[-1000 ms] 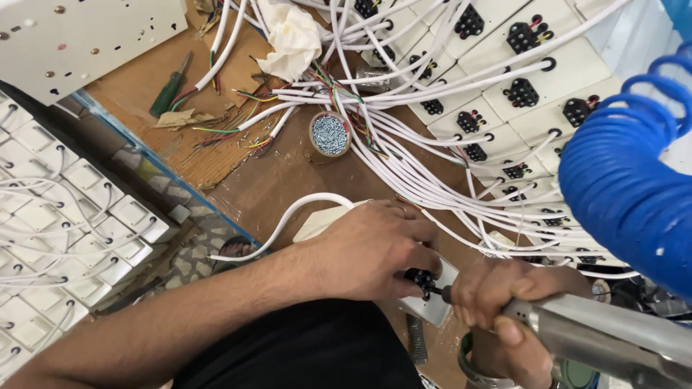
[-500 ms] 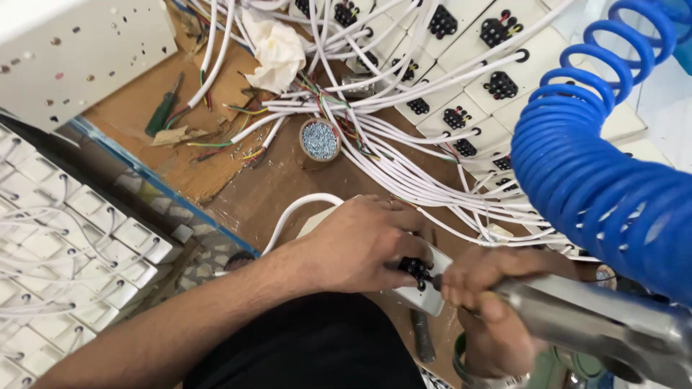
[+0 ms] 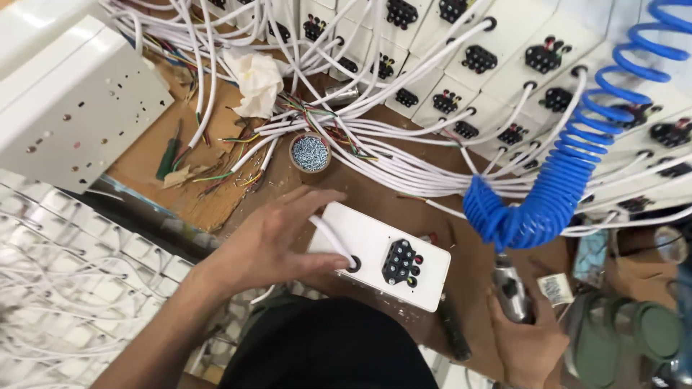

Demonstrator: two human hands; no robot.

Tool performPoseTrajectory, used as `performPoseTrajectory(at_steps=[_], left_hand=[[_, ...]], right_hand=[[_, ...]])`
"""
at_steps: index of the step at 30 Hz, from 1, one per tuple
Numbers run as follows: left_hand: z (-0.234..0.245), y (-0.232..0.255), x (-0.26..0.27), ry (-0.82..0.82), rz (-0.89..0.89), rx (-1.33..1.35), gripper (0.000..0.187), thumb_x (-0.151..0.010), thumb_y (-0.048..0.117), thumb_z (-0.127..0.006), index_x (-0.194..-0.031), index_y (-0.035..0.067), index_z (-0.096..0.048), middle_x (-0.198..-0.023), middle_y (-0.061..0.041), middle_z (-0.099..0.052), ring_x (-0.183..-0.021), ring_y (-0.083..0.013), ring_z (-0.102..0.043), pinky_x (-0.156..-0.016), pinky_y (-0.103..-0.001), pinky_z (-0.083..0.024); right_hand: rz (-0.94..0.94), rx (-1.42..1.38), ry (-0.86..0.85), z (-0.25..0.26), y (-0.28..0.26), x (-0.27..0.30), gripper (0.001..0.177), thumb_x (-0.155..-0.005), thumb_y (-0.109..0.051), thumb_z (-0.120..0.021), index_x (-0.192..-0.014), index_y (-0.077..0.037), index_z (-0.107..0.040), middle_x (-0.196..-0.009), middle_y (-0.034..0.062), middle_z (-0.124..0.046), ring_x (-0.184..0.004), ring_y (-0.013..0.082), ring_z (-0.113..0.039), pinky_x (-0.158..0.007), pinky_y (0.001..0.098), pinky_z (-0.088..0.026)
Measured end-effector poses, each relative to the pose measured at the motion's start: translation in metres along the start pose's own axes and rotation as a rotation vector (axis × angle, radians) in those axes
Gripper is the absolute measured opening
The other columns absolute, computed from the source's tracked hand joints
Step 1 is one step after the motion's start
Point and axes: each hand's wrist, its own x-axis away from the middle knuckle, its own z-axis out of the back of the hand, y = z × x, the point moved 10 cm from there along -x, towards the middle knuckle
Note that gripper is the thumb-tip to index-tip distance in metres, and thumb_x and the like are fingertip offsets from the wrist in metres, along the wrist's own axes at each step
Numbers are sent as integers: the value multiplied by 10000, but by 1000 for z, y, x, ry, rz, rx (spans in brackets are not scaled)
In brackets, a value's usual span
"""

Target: Assembling and securing components inside white electrical boxes using various tools.

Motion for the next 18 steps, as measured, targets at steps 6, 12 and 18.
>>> performPoseTrajectory(at_steps=[6, 12, 18], left_hand=[[-4, -5, -3, 1, 125, 50, 768, -677, 330, -920, -1344, 81, -630, -1155, -139, -649, -1033, -230, -679, -829, -354, -604], [-6, -3, -8, -54, 297, 10, 794, -627, 267, -934, -1344, 111, -630, -860, -24, -718, -770, -129, -684, -710, -297, -586], [-5, -30, 0, -202, 458, -53, 834, -646, 204, -937, -1421, 143, -633, -757, -89, -665, -685, -133, -594, -626, -317, -541]], right_hand=[[-185, 299, -147, -43, 61, 33, 549, -767, -524, -897, -1113, -113, -783, -824, 171, -732, -770, 366, -724, -719, 464, -588], [-158, 317, -264, -68, 54, 35, 607, -812, -544, -849, -1187, -81, -733, -937, 174, -726, -788, 396, -719, -665, 488, -579], [-101, -137, -228, -26, -28, 3, 448, -824, -253, -828, -1211, -74, -693, -1164, 152, -683, -1017, 332, -706, -861, 436, -589]])
